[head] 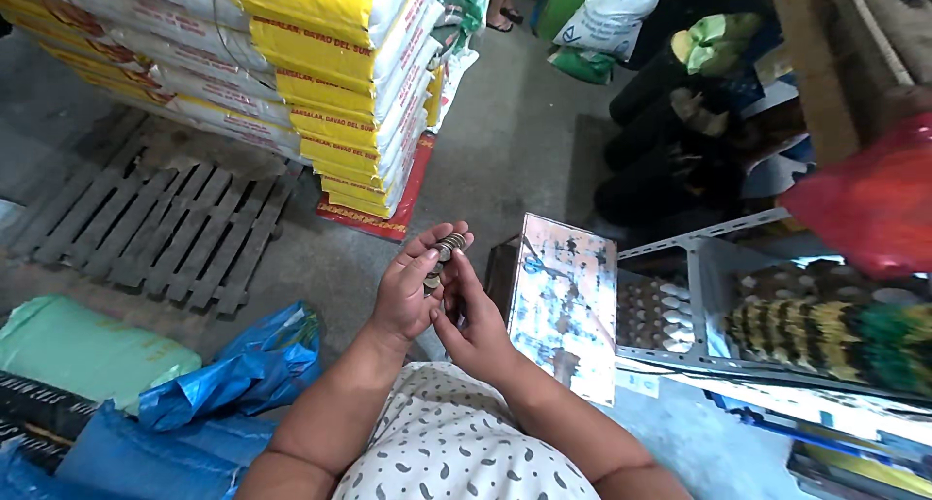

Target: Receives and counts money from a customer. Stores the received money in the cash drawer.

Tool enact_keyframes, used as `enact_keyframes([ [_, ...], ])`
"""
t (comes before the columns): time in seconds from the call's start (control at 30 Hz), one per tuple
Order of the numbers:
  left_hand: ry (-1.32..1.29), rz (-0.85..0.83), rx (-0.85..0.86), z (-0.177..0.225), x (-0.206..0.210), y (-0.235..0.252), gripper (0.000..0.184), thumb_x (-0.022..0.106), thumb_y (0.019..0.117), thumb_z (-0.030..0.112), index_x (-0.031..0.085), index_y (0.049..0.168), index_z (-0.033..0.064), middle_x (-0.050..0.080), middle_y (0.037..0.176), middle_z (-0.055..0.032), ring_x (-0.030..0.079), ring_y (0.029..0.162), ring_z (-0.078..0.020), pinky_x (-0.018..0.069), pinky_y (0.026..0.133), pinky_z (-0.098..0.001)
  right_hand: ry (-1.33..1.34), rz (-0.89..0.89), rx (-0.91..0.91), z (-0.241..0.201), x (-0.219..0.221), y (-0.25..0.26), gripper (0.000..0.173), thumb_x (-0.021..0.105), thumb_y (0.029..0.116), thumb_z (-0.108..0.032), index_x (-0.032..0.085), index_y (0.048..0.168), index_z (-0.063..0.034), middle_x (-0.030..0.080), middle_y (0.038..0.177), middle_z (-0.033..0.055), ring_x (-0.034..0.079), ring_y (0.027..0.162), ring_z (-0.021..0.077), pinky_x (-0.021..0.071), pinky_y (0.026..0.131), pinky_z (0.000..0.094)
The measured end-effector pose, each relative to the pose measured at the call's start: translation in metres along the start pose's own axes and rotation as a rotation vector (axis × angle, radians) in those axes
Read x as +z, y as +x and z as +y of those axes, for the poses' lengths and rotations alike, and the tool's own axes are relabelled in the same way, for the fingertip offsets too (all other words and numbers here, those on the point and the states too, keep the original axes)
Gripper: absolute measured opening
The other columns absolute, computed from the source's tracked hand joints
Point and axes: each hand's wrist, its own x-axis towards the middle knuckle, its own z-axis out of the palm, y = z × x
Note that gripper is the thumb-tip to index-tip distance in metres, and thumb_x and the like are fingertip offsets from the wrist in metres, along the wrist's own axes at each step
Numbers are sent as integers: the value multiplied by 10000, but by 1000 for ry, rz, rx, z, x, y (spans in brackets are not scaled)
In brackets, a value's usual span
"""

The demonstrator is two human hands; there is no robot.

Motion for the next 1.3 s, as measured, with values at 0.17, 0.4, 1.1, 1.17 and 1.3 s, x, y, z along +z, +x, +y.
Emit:
enact_keyframes([
  [0.17,-1,5,1,1,1,0,426,318,1053,92,653,1316,109,640,1387,-108,651,1222,-218,554,1002,-360,-18,-3,-6,0,0,0,720,594,967,-144,272,1585,37,609,948,100,567,792,76,519,729,207],
  [0.4,-12,-13,11,1,-3,-2,416,334,1056,100,652,1323,114,634,1395,-107,654,1211,-212,559,991,-353,-11,-7,-5,-2,2,0,726,595,962,-139,268,1585,40,611,946,100,569,794,74,521,733,207],
  [1.1,-23,-5,38,15,-18,-6,403,351,1061,105,662,1317,112,643,1382,-112,637,1245,-221,549,1013,-362,-42,-42,-14,-5,18,9,723,596,968,-158,272,1581,47,619,935,106,579,781,94,534,719,231],
  [1.17,-15,20,34,18,-20,-6,417,336,1057,101,659,1320,114,642,1388,-110,632,1257,-223,547,1018,-366,-37,-53,-18,-4,22,12,732,600,963,-159,269,1582,48,624,937,113,582,781,100,537,720,239],
  [1.3,-169,38,-6,24,-30,-3,529,177,1100,295,599,1353,102,628,1383,-119,637,1234,-237,540,1015,-358,244,-19,76,-2,30,19,751,626,987,-218,246,1589,20,591,904,13,562,758,25,519,689,194],
])
